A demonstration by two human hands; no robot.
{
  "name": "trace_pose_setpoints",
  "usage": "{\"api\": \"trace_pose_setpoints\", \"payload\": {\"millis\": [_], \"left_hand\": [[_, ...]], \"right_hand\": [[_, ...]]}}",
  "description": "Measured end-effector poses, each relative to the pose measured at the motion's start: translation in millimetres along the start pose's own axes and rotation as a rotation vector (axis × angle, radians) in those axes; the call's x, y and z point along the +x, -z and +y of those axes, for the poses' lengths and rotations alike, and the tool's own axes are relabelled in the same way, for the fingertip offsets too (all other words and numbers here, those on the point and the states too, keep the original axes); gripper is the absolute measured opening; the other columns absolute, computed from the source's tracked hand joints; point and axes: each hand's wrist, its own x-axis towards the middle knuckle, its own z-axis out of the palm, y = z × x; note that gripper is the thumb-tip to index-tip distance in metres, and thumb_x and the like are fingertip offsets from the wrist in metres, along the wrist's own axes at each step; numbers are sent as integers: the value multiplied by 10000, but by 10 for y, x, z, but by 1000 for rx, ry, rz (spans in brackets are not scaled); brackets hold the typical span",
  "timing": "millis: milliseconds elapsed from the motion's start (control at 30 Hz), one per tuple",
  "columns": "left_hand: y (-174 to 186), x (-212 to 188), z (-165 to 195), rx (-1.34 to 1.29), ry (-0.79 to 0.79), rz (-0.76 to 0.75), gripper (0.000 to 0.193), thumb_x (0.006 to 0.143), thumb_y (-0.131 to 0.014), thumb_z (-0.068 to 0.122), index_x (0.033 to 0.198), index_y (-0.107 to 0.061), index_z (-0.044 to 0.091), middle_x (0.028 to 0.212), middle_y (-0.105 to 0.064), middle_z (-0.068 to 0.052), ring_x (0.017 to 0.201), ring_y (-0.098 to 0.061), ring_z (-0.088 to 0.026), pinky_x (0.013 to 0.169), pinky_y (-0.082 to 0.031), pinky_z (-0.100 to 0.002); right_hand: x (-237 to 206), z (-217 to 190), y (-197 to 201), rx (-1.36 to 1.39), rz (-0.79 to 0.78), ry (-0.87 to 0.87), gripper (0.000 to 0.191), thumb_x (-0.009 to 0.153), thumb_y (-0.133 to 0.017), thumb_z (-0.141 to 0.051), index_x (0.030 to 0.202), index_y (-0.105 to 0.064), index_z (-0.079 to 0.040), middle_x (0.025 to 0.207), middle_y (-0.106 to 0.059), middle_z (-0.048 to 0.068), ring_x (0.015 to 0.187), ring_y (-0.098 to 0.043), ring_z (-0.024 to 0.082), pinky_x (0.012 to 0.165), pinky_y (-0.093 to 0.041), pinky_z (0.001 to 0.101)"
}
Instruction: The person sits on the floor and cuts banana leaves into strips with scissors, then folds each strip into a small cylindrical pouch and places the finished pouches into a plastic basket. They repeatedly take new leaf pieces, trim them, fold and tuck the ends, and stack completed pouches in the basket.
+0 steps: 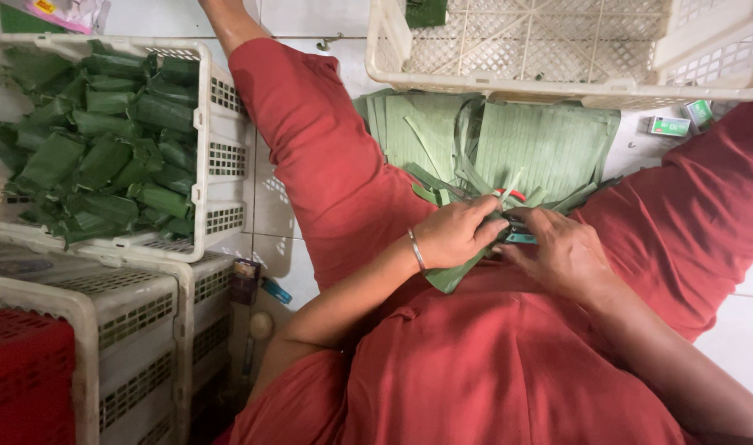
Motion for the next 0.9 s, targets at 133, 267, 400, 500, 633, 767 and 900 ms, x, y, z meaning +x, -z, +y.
{"api": "trace_pose_setpoints", "payload": {"millis": [133,267,400,500,633,767,900], "left_hand": [[-93,-25,-50,42,-2,22,304,1057,-539,338,1162,-517,54,972,-705,-203,899,-682,-420,732,-521,-511],[-185,-12,-243,39,43,2,322,1046,-529,336,1186,-531,46,996,-704,-213,896,-671,-433,733,-514,-524],[-264,-1,-563,-138,181,-88,361,1057,-500,374,1196,-587,53,956,-718,-173,884,-699,-354,754,-542,-452],[-367,60,-761,-336,187,-123,413,1105,-462,403,1247,-607,42,989,-699,-137,909,-689,-260,833,-549,-393],[-400,162,-774,-818,239,-198,481,1123,-477,408,1382,-580,16,1141,-686,-101,1030,-645,-212,936,-542,-381],[-5,178,-618,-1529,372,-296,586,1048,-495,445,1498,-424,75,1492,-534,-11,1327,-559,-205,1095,-491,-390],[150,172,-309,-1598,8,-131,741,999,-716,313,1586,-359,37,1574,-454,-134,1457,-488,-221,1232,-445,-368]], "right_hand": [[-32,163,-213,-81,16,89,417,837,-806,-316,1047,-615,-11,876,-692,144,772,-705,336,627,-552,447],[0,202,-384,-104,-14,64,381,872,-790,-340,980,-601,-28,868,-694,140,773,-720,340,645,-558,477],[49,211,-329,139,-147,-154,415,923,-731,-321,1228,-622,-62,972,-720,162,883,-718,360,772,-565,458],[49,247,-223,499,31,-76,520,961,-662,-171,1440,-530,-15,1102,-697,174,994,-706,320,836,-550,403],[85,245,-264,543,153,-251,470,942,-732,-86,1391,-596,-45,1011,-714,106,891,-684,201,785,-554,319],[158,354,-214,811,199,-589,438,992,-681,-39,1419,-588,-32,884,-640,56,690,-576,139,601,-480,289],[109,404,-84,1080,199,-563,467,992,-631,-15,1446,-518,-11,925,-650,46,760,-635,113,651,-522,254]]}}
